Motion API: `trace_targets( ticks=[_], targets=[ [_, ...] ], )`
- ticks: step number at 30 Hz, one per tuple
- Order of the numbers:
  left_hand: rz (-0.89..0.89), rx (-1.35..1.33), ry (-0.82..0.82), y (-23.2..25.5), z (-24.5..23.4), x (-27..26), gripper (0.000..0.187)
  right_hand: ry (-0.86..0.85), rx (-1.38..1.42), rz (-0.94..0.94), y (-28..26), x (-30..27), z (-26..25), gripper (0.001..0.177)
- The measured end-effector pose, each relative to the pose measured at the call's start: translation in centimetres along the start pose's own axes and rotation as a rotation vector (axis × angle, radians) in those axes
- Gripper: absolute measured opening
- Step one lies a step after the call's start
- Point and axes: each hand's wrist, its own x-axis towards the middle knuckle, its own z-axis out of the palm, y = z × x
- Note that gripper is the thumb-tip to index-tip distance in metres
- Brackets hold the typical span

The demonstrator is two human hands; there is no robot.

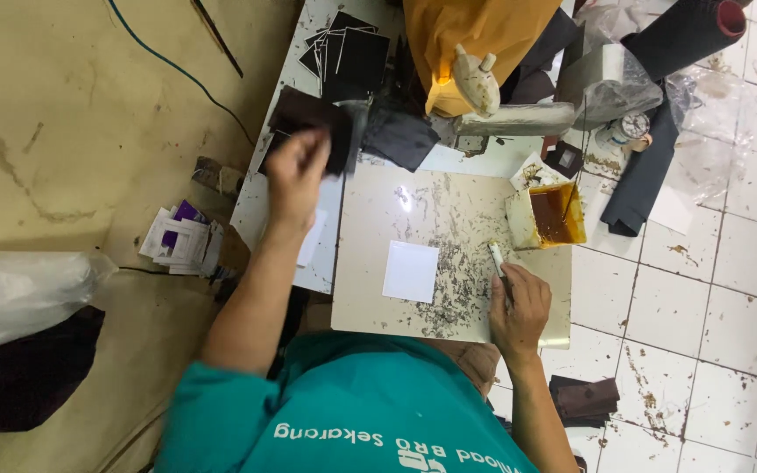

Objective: Applying adhesive to small leather pieces and bonding them to white card backings

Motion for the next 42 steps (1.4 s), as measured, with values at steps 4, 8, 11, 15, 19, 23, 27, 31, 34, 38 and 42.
trace_targets(
  ticks=[4, 8, 11, 15, 19, 23, 27, 31, 34, 38, 42],
  targets=[
    [-0.250, -0.143, -0.010, -2.6, -4.7, -5.0, 0.011, -0.058, 0.177, 0.054, -3.2, 1.3, 0.3, 0.022],
    [-0.399, -0.263, -0.009, -5.3, -5.0, -10.9, 0.011, -0.253, 0.552, 0.165, -8.4, 3.7, 1.3, 0.026],
    [-0.482, -0.331, -0.088, -5.2, -3.1, -14.8, 0.011, -0.377, 0.742, 0.276, -10.5, 4.2, 2.4, 0.026],
    [-0.480, -0.048, -0.214, -2.5, -0.4, -16.5, 0.023, -0.341, 0.789, 0.367, -11.2, 3.4, 2.7, 0.016],
    [-0.578, -0.119, -0.374, -7.3, -4.5, -16.5, 0.026, -0.366, 0.749, 0.452, -9.8, 1.1, 1.8, 0.021],
    [-0.542, 0.093, -0.558, -5.9, -3.3, -14.9, 0.014, -0.314, 0.588, 0.362, -9.9, 1.2, 1.1, 0.024],
    [-0.409, 0.285, -0.614, -7.1, -2.1, -14.0, 0.018, -0.259, 0.402, 0.253, -9.2, 2.2, 1.7, 0.026],
    [-0.404, 0.342, -0.634, -7.8, -1.0, -12.6, 0.019, -0.249, 0.324, 0.219, -7.4, 1.9, 3.5, 0.028],
    [-0.333, 0.451, -0.646, -8.3, -0.5, -11.7, 0.020, -0.245, 0.262, 0.203, -6.5, 1.6, 4.6, 0.032],
    [-0.300, 0.558, -0.650, -8.4, -0.1, -11.4, 0.021, -0.234, 0.226, 0.199, -6.2, 1.6, 5.2, 0.035],
    [-0.295, 0.585, -0.658, -8.6, -0.1, -11.2, 0.022, -0.231, 0.211, 0.193, -6.0, 1.5, 5.5, 0.037]
  ],
)
